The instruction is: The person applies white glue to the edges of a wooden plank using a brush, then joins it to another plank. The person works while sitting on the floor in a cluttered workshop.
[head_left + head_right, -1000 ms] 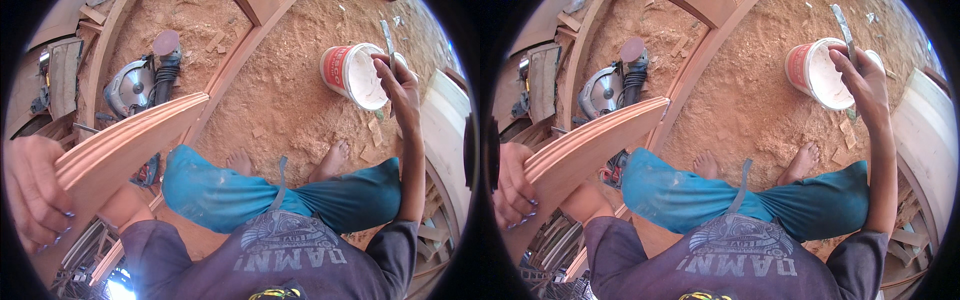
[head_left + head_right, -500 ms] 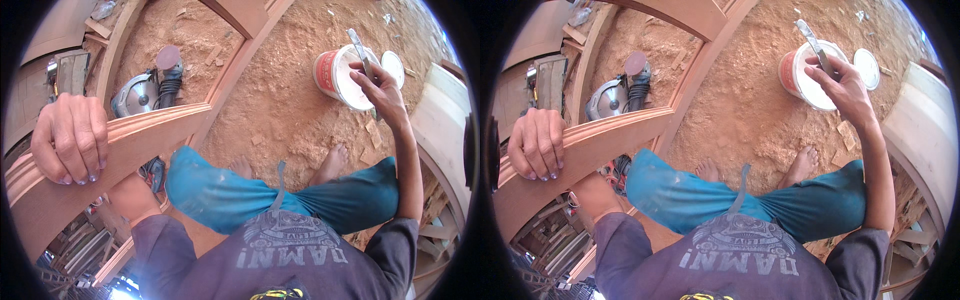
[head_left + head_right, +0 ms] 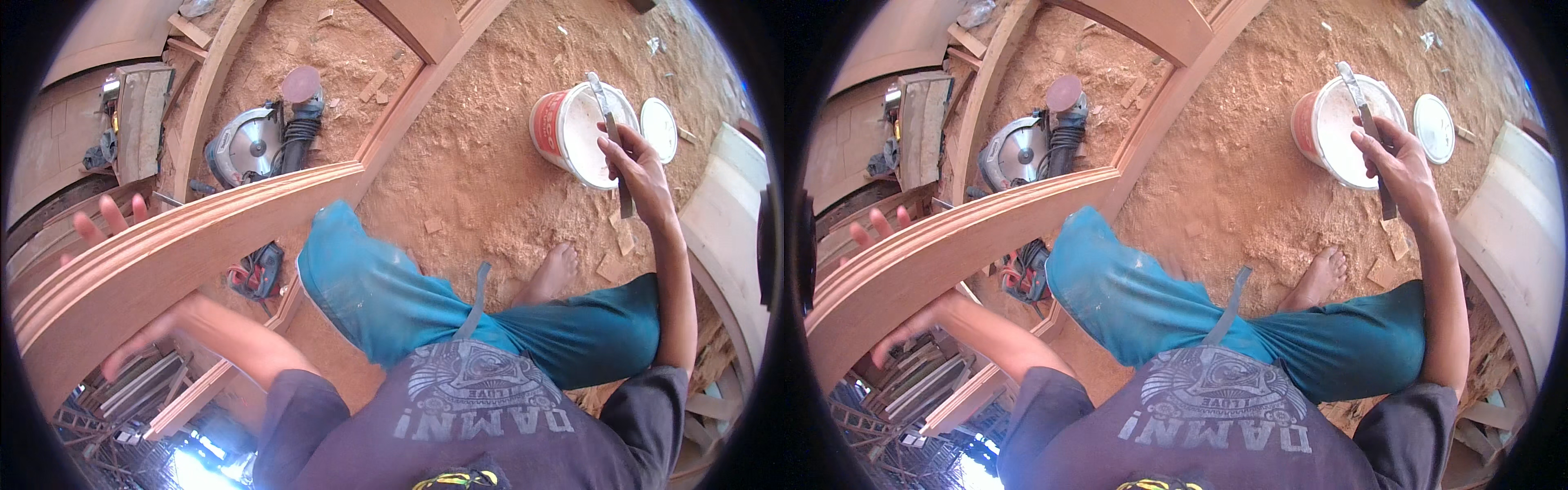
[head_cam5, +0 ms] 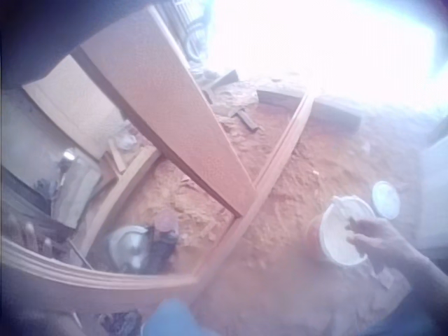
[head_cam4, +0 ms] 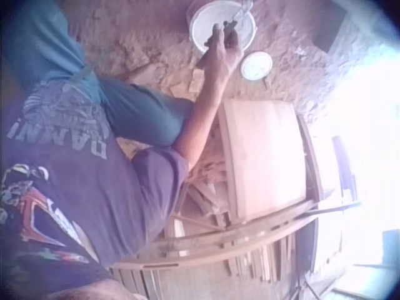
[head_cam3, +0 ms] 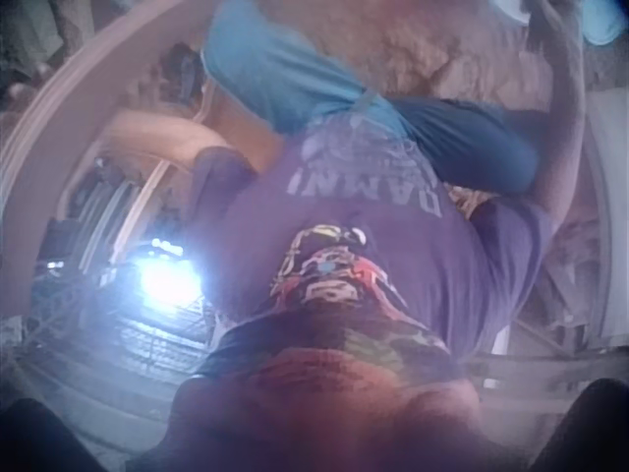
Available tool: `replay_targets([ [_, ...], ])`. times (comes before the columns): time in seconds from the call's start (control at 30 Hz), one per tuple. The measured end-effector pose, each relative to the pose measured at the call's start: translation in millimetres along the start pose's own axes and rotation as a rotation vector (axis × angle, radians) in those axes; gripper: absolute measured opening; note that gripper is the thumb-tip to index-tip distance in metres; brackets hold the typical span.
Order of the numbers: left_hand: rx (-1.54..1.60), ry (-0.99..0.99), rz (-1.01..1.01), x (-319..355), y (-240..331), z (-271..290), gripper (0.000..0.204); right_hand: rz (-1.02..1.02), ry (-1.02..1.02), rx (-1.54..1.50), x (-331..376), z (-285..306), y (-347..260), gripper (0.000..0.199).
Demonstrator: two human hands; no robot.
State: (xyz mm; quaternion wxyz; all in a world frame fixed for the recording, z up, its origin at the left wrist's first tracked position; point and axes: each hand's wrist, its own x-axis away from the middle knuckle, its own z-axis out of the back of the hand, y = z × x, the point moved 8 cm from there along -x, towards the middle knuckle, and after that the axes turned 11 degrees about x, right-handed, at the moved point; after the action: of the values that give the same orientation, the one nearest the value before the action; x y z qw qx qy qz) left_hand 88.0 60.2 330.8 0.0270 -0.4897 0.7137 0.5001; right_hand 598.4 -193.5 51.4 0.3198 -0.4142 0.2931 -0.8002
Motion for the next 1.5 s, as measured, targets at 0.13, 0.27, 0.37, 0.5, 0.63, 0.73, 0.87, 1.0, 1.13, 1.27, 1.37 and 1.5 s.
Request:
replay_targets([
  [0.13,-1.049,0.745,-0.56,72.8,17.9,40.9,0.11,0.024,0.062,-0.03,-1.6,7.1,0.0,0.041],
  [0.27,-0.983,0.839,-0.378,101.7,10.2,67.2,0.112,-0.031,0.078,-0.014,-8.1,-2.6,3.6,0.038],
  [0.37,-0.887,0.851,-0.348,102.7,23.9,78.9,0.113,-0.058,-0.029,-0.33,-17.2,-27.0,10.5,0.036],
  [0.5,-0.861,0.927,-0.278,99.9,22.5,81.4,0.117,-0.13,-0.064,-0.172,-33.0,-34.3,41.9,0.035],
  [0.63,-0.782,0.93,-0.242,111.7,26.7,104.6,0.115,-0.081,0.094,0.061,-41.8,-32.9,68.8,0.046],
  [0.73,-0.851,0.934,-0.163,111.5,3.5,102.1,0.108,0.055,0.235,0.208,-40.5,-19.8,62.0,0.05],
  [0.87,-0.999,0.929,-0.052,106.6,-33.2,80.6,0.099,0.051,0.288,0.124,-15.7,62.0,7.5,0.057],
  [1.0,-1.072,0.838,0.141,94.3,-84.3,47.2,0.091,-0.003,0.505,0.156,50.0,190.2,27.2,0.047],
  [1.13,-1.127,0.703,0.397,85.3,-105.0,-11.1,0.084,-0.092,0.672,0.08,135.2,306.0,31.4,0.041],
  [1.27,-1.105,0.539,0.739,84.7,-117.9,-65.6,0.077,-0.398,0.929,0.037,275.2,363.2,58.0,0.039],
  [1.37,-1.072,0.458,0.961,80.3,-110.6,-102.5,0.072,-0.54,1.235,0.437,388.4,408.1,79.5,0.045],
  [1.5,-1.041,0.33,1.144,39.2,-94.3,-148.7,0.067,-0.794,1.51,0.903,484.4,462.8,74.0,0.071],
])
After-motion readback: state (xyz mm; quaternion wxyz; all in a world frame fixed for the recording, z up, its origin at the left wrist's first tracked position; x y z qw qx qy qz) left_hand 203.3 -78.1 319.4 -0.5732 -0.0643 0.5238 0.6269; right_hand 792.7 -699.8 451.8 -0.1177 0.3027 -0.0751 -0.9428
